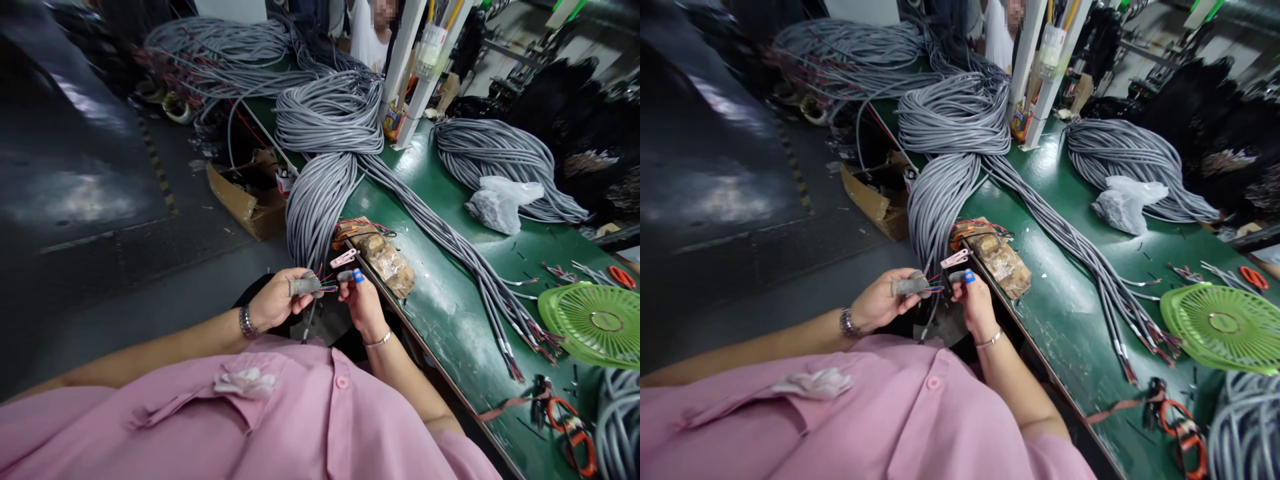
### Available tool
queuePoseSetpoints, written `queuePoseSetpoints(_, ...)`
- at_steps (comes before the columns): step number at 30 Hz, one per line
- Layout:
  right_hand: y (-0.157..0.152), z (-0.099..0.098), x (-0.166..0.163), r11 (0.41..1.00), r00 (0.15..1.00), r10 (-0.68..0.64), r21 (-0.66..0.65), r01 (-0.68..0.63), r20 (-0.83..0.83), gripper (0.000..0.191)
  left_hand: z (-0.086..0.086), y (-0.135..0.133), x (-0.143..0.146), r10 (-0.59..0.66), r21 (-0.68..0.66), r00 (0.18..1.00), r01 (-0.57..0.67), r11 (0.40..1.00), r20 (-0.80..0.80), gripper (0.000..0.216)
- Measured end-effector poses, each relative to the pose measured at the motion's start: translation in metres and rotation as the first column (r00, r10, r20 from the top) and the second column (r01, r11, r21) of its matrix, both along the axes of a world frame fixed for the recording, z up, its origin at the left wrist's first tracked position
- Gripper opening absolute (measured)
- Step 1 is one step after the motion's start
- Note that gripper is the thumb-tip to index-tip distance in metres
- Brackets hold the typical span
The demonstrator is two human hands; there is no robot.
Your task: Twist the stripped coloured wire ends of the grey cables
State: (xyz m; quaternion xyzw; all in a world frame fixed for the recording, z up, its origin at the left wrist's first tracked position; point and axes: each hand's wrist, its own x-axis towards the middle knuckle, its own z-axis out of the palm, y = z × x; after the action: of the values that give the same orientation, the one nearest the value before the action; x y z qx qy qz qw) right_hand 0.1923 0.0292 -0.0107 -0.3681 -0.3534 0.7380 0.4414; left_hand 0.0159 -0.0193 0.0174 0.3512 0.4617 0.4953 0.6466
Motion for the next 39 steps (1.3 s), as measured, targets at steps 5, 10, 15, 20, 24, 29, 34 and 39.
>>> queuePoseSetpoints(5,0.023,0.006,-0.002,0.991,0.993,0.119,-0.051,-0.12,-0.012,0.054,-0.005,0.008,-0.01,-0.043,-0.036,0.997,0.045,0.998,0.062,0.023)
queuePoseSetpoints(10,0.028,0.016,-0.01,0.991,0.991,0.13,-0.003,-0.13,-0.044,0.043,-0.008,0.013,-0.014,-0.093,-0.041,0.992,0.097,0.994,0.081,0.02)
queuePoseSetpoints(15,0.017,0.01,-0.015,0.988,0.99,-0.121,0.101,0.114,0.069,0.04,-0.009,0.015,-0.017,-0.12,-0.044,0.987,0.125,0.991,0.105,0.022)
queuePoseSetpoints(20,0.014,0.001,-0.011,0.974,0.971,-0.184,0.161,0.16,0.153,0.047,-0.01,0.016,-0.017,-0.14,-0.072,0.981,0.15,0.986,0.131,0.017)
queuePoseSetpoints(24,0.02,0.003,-0.012,0.998,0.997,-0.02,0.063,0.016,0.07,0.056,-0.009,0.02,-0.016,-0.178,-0.086,0.976,0.19,0.978,0.13,0.016)
queuePoseSetpoints(29,0.026,0.011,-0.018,0.998,1.0,-0.002,0.063,0.001,0.014,0.052,-0.009,0.024,-0.016,-0.157,-0.1,0.978,0.172,0.98,0.139,0.015)
queuePoseSetpoints(34,0.024,0.007,-0.023,0.985,0.99,-0.132,0.122,0.125,0.056,0.04,-0.007,0.025,-0.018,-0.172,-0.104,0.974,0.188,0.977,0.147,0.017)
queuePoseSetpoints(39,0.017,0.001,-0.025,0.945,0.955,-0.259,0.243,0.22,0.144,0.048,-0.003,0.027,-0.018,-0.181,-0.111,0.973,0.197,0.974,0.141,0.016)
